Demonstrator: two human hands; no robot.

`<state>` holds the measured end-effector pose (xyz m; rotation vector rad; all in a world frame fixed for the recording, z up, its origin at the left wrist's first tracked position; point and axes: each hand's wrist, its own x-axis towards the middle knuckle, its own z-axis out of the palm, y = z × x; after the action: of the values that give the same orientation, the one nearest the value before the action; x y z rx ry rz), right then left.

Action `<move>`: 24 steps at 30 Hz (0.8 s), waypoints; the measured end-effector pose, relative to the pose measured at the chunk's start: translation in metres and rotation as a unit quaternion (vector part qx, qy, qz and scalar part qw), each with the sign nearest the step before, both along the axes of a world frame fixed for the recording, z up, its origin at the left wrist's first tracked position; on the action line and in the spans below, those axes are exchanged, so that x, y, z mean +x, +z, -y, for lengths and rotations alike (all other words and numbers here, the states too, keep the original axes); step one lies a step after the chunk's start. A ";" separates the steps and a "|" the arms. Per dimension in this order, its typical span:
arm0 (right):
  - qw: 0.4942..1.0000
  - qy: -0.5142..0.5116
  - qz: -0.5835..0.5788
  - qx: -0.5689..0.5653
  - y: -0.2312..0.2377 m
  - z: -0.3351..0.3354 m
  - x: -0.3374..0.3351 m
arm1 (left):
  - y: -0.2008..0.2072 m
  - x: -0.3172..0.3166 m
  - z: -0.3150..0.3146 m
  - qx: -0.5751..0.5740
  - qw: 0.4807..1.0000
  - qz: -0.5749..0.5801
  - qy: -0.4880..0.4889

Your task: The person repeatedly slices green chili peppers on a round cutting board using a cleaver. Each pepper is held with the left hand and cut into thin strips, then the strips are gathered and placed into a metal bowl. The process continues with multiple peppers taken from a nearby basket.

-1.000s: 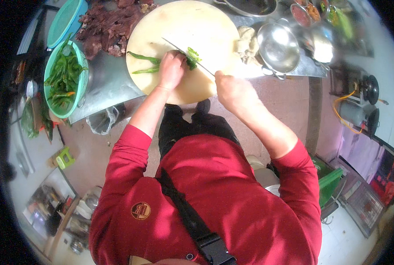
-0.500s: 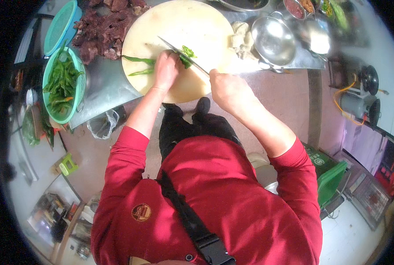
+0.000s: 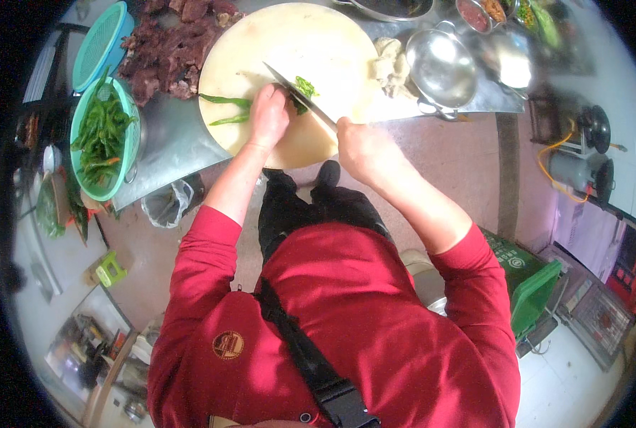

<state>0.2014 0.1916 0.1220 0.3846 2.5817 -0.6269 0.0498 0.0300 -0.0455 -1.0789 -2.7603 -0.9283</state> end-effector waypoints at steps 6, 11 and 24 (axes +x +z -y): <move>0.999 0.004 0.014 -0.044 0.001 0.002 0.000 | -0.003 0.000 0.000 0.029 0.999 -0.019 -0.003; 0.999 -0.040 0.024 0.008 0.004 0.004 0.001 | -0.001 0.000 0.001 -0.007 1.000 -0.019 0.010; 0.994 -0.071 -0.003 -0.079 -0.038 0.002 0.007 | 0.014 -0.008 0.004 -0.028 0.999 0.010 -0.019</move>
<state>0.2085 0.1897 0.0836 0.5184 2.5048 -0.8767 0.0418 0.0264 -0.0311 -1.1398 -2.8065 -0.8763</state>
